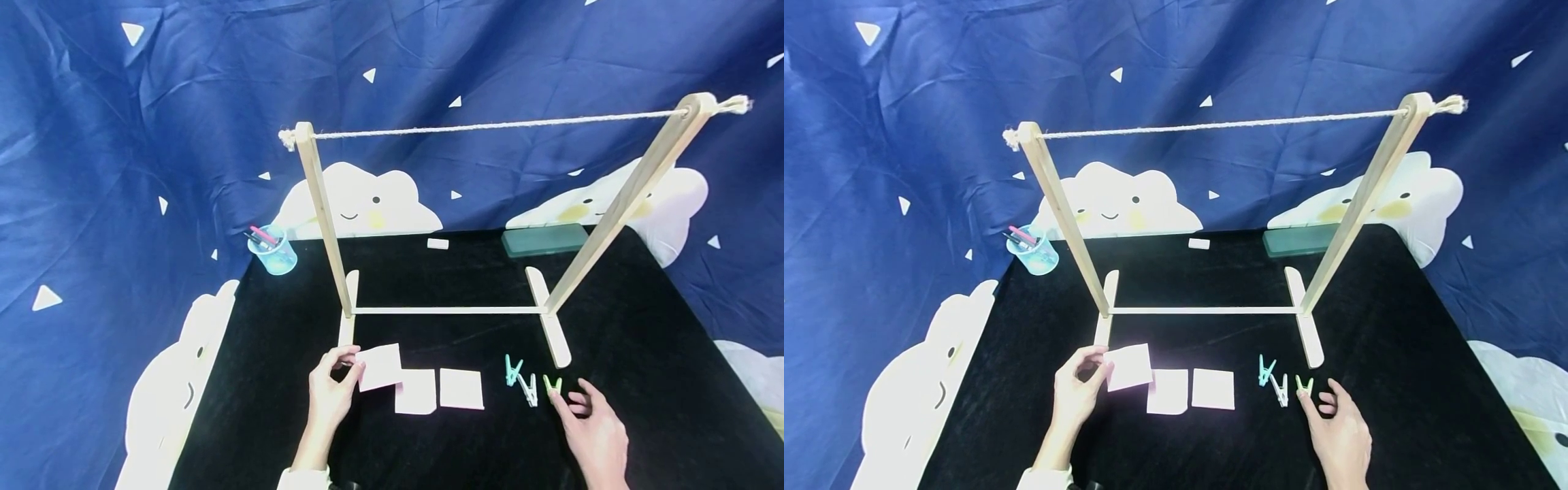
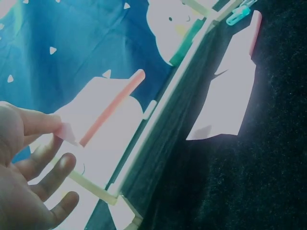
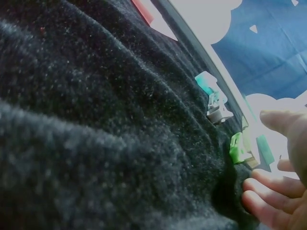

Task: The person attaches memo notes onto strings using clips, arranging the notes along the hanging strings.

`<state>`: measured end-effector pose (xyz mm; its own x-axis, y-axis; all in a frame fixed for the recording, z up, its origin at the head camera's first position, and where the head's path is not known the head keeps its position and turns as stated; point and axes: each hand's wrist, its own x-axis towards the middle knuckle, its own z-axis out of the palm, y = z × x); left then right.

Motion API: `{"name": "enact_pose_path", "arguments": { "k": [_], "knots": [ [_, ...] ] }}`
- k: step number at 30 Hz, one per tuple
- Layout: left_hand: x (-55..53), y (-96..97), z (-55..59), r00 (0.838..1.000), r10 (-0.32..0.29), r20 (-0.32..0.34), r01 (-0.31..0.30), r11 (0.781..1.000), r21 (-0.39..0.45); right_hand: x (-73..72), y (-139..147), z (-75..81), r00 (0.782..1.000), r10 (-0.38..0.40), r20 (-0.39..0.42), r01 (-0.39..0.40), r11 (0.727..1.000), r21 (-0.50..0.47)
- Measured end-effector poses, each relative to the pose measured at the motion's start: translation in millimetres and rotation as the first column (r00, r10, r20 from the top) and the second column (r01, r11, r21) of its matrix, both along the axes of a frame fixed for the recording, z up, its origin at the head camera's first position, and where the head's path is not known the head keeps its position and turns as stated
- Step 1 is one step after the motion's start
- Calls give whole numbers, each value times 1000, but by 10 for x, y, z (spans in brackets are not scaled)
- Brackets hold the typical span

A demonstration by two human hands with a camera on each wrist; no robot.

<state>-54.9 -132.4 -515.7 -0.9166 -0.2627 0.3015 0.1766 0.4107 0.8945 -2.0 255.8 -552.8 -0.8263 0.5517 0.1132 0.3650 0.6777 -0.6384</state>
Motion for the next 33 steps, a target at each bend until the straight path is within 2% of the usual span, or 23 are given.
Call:
{"name": "enact_pose_path", "arguments": {
  "k": [4, 15, 20, 33],
  "knots": [
    [-1, 5, -13, 1000, -6, -5, 6, 1000, 0, -30, -8, -27, 1000, 4, -9, -4, 1000, 3],
    [8, -15, -31, 1000, -13, 7, 14, 1000, -14, -157, -18, -104, 999, -18, 33, 18, 1000, 14],
    [14, -8, -42, 1000, -12, -12, 12, 1000, -19, -177, -36, -107, 999, -12, 41, 12, 1000, 3],
    [31, -53, -84, 999, -22, 26, 22, 1000, -17, -207, -10, -129, 1000, -12, 11, 12, 1000, 18]
  ]
}}
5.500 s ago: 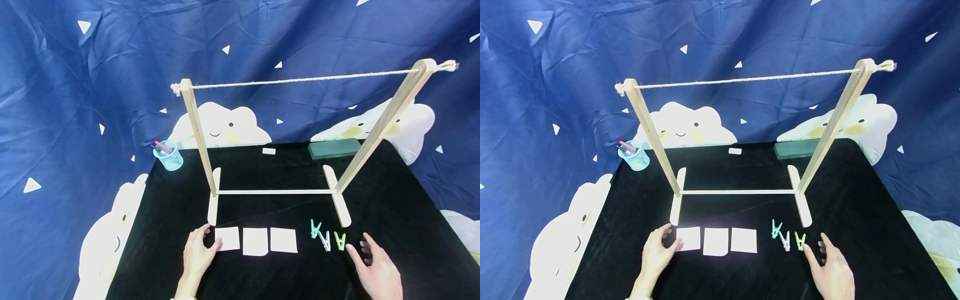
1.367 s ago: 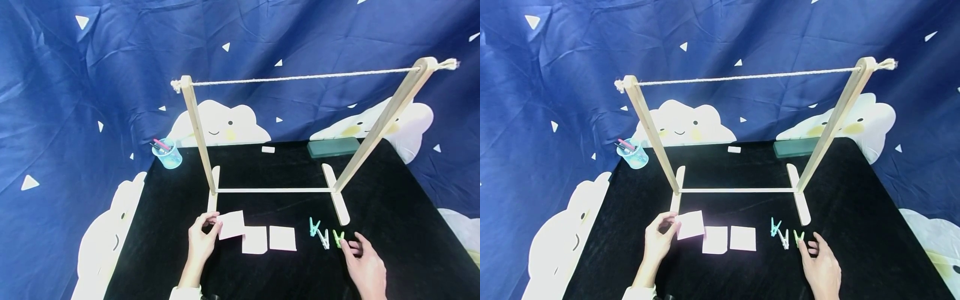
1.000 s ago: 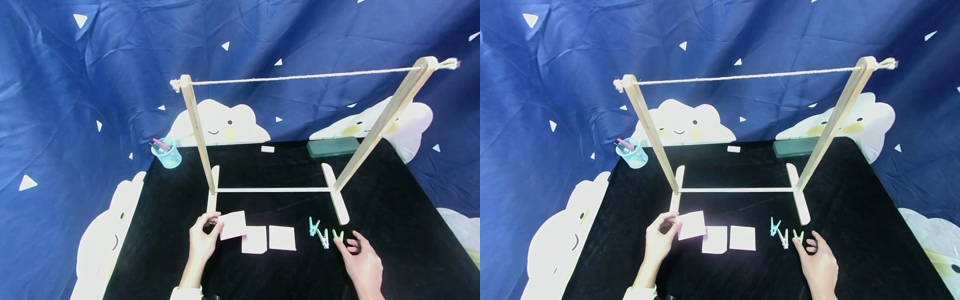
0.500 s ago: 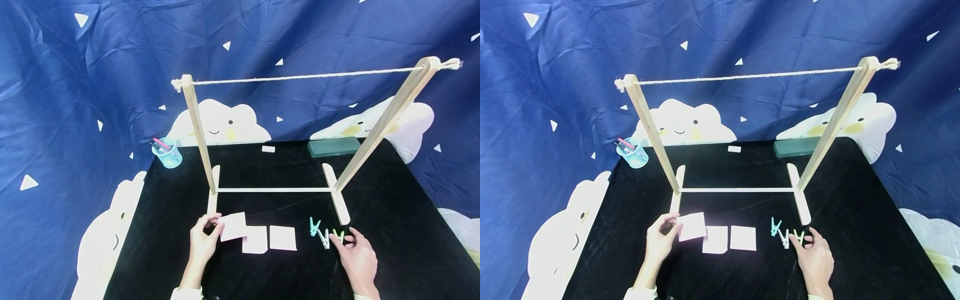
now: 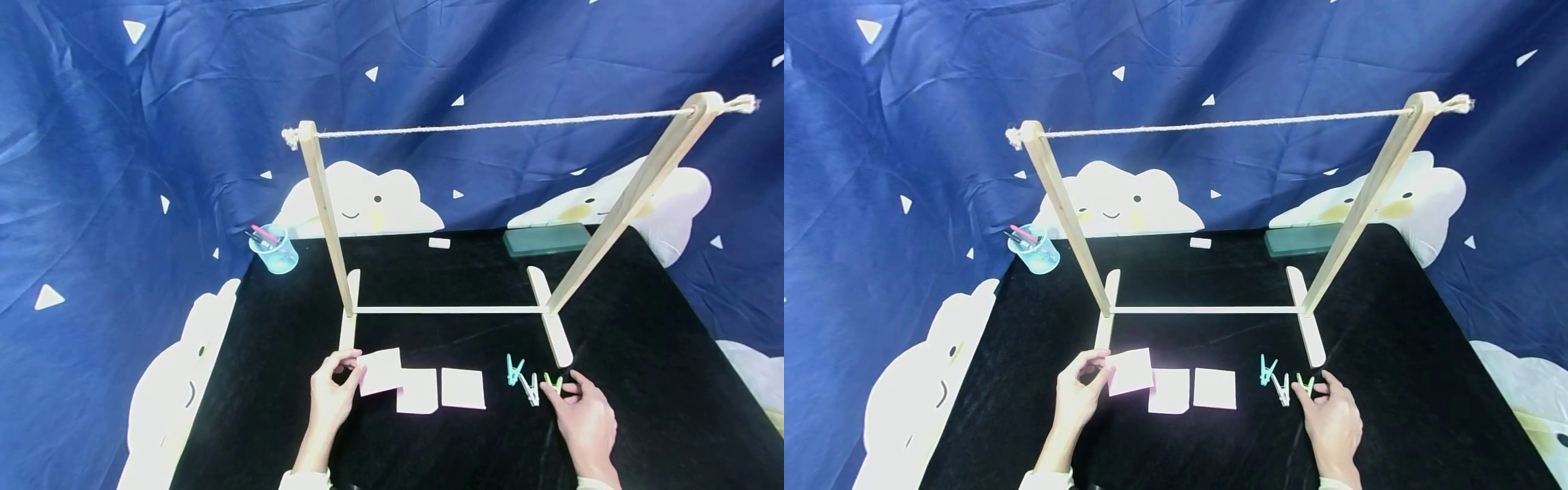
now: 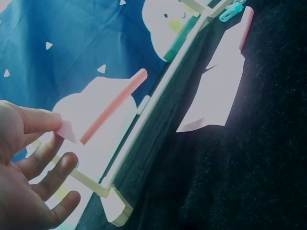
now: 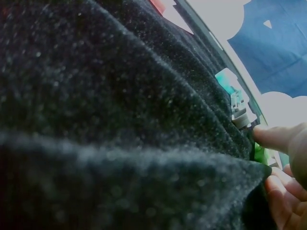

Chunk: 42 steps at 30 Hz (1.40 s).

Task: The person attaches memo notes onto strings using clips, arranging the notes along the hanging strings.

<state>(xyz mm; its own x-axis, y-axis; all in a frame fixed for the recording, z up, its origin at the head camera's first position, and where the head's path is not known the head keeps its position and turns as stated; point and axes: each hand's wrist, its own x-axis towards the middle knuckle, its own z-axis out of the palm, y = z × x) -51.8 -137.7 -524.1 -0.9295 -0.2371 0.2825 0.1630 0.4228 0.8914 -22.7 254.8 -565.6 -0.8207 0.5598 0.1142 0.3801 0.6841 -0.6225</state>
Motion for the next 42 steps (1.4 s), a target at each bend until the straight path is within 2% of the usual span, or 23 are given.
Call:
{"name": "enact_pose_path", "arguments": {
  "k": [9, 17, 28, 32, 38, 42],
  "knots": [
    [5, 5, -9, 1000, 19, 14, -19, 1000, 11, -29, 0, -36, 1000, 11, -19, -11, 1000, 25],
    [17, -32, -26, 1000, -9, 0, 9, 1000, 16, -21, -12, -23, 999, 27, -39, -26, 999, 42],
    [40, -25, -51, 1000, 1, -5, -1, 1000, 27, -8, -67, 56, 984, -15, -177, 23, 999, 46],
    [31, -6, -37, 1000, 11, -3, -11, 1000, 26, -22, -76, 96, 974, -15, -228, 30, 998, 59],
    [-23, 13, 32, 999, 20, 40, -20, 1000, 20, -33, -82, 148, 961, -2, -278, 20, 998, 63],
    [-89, 35, 115, 1000, 14, 7, -14, 1000, 13, -46, -93, 193, 951, 8, -309, 9, 999, 51]
  ]
}}
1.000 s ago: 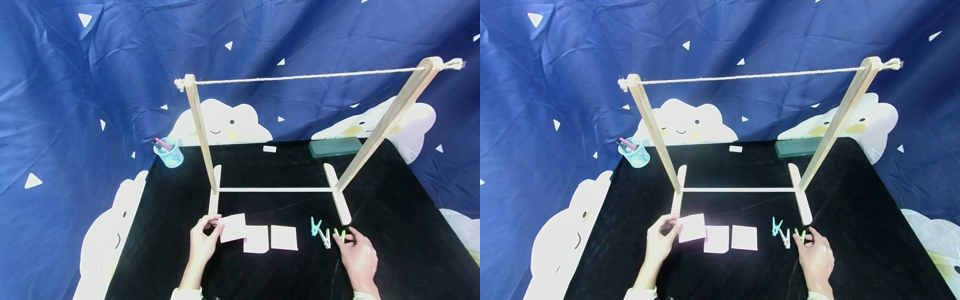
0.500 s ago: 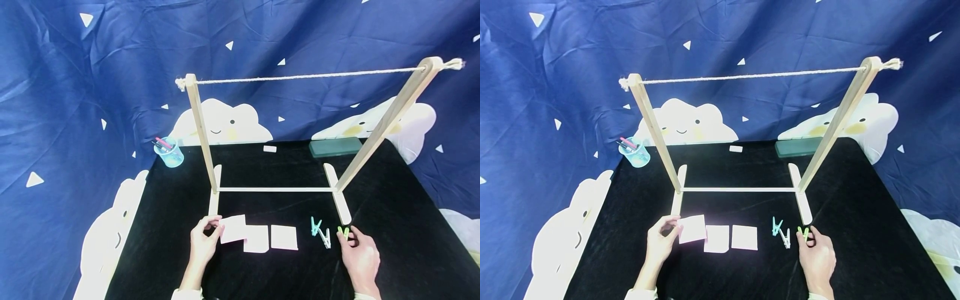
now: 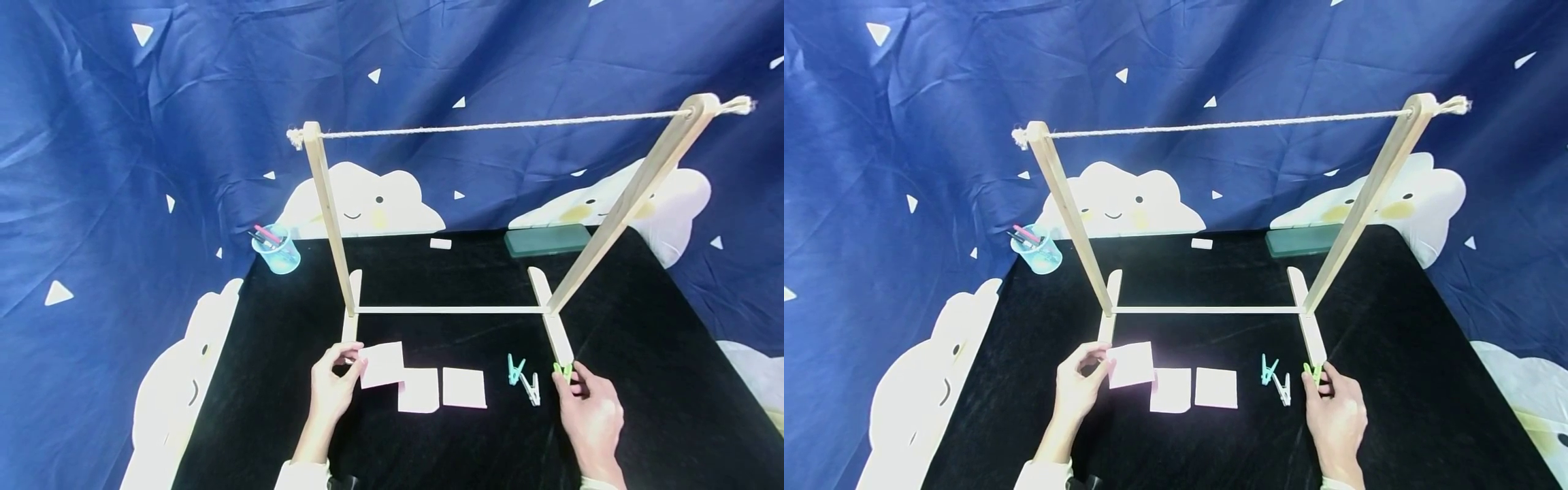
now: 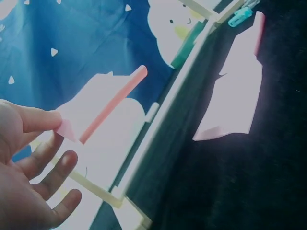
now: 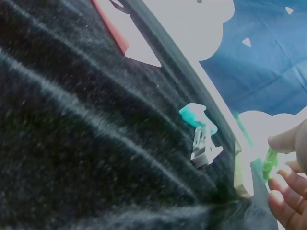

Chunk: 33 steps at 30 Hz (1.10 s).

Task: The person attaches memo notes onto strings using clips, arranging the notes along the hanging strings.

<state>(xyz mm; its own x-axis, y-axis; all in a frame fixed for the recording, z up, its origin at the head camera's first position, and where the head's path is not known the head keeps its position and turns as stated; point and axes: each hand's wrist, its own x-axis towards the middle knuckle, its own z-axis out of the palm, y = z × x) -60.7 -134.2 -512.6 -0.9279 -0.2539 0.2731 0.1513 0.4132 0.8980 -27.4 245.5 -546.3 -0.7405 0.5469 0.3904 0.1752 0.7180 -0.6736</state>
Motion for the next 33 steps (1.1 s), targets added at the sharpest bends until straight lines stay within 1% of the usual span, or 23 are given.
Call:
{"name": "enact_pose_path", "arguments": {
  "k": [5, 7, 11, 13, 17, 24, 29, 33],
  "knots": [
    [-93, 2, 105, 994, -73, -79, 76, 997, 26, -16, -24, 59, 999, 10, -35, -11, 1000, -20],
    [-125, 9, 150, 992, -102, -79, 105, 994, 34, -14, -33, 85, 999, 12, -45, -14, 999, -31],
    [-184, 43, 252, 989, -139, -53, 142, 989, 41, -1, -50, 138, 997, 17, -78, -21, 998, -55],
    [-210, 63, 297, 987, -156, -50, 159, 986, 52, 1, -60, 169, 995, 24, -99, -31, 997, -70],
    [-262, 102, 379, 980, -183, -77, 188, 980, 68, -12, -86, 242, 991, 48, -125, -60, 994, -88],
    [-374, 144, 492, 967, -215, -133, 224, 973, 57, -57, -128, 354, 982, 102, -160, -117, 989, -90],
    [-441, 202, 607, 956, -247, -159, 258, 965, 55, -68, -158, 412, 976, 100, -191, -124, 985, -116],
    [-504, 233, 731, 947, -262, -183, 274, 961, 40, -79, -179, 455, 976, 99, -196, -125, 984, -127]
  ]
}}
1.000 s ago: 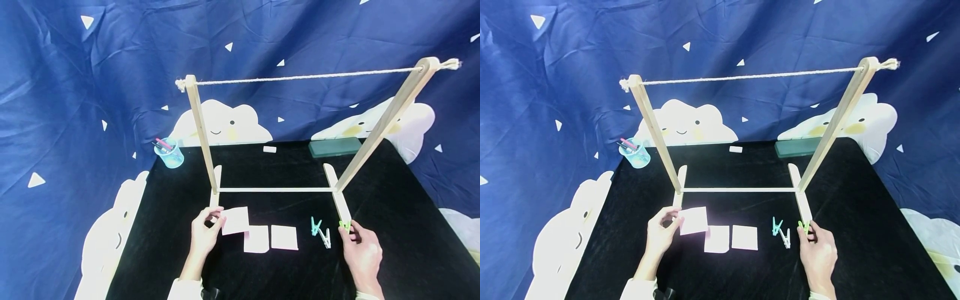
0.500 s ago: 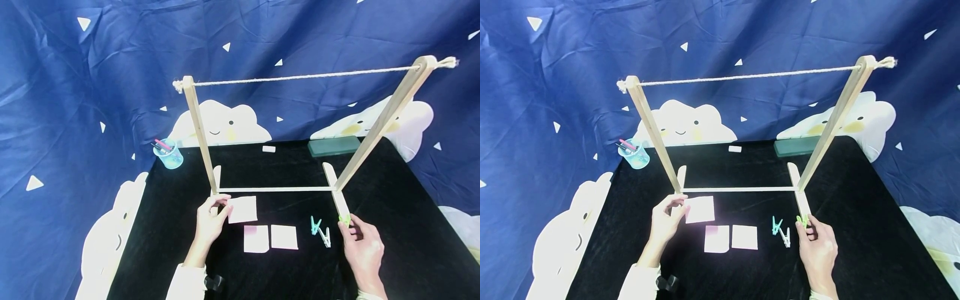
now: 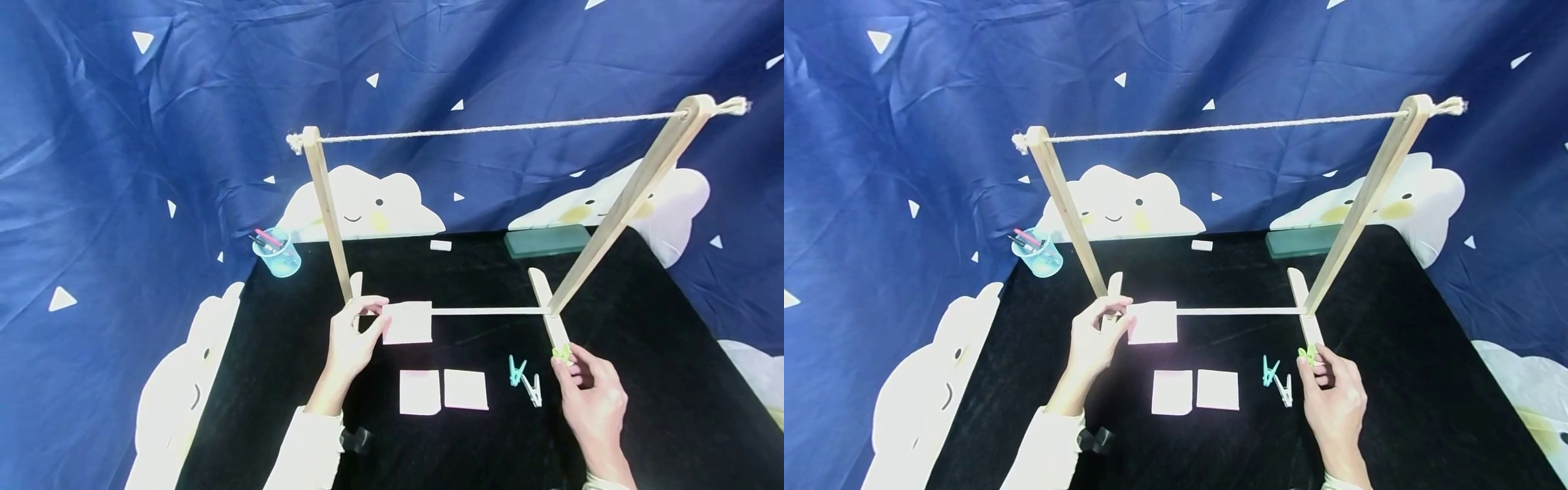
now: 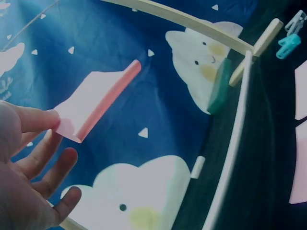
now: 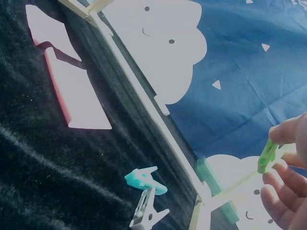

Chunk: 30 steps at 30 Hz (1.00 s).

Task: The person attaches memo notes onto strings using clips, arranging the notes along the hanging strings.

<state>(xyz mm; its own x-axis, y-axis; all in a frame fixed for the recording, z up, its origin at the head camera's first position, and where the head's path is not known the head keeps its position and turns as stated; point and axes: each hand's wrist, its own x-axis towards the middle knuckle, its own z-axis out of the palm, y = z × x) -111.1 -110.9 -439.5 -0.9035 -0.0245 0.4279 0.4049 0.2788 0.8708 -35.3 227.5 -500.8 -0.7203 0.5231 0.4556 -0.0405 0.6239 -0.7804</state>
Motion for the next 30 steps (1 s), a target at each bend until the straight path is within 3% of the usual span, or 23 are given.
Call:
{"name": "enact_pose_path", "arguments": {
  "k": [6, 15, 30],
  "knots": [
    [-88, 12, 145, 1000, 0, -10, 0, 1000, 1, -18, -6, 94, 1000, 17, -13, -17, 999, -47],
    [-220, -42, 250, 998, 23, -59, -23, 1000, -3, -45, -16, 206, 998, 48, -41, -51, 997, -66],
    [-299, -91, 433, 994, 11, -106, -11, 1000, 4, -57, -72, 386, 992, 96, -83, -103, 991, -90]
  ]
}}
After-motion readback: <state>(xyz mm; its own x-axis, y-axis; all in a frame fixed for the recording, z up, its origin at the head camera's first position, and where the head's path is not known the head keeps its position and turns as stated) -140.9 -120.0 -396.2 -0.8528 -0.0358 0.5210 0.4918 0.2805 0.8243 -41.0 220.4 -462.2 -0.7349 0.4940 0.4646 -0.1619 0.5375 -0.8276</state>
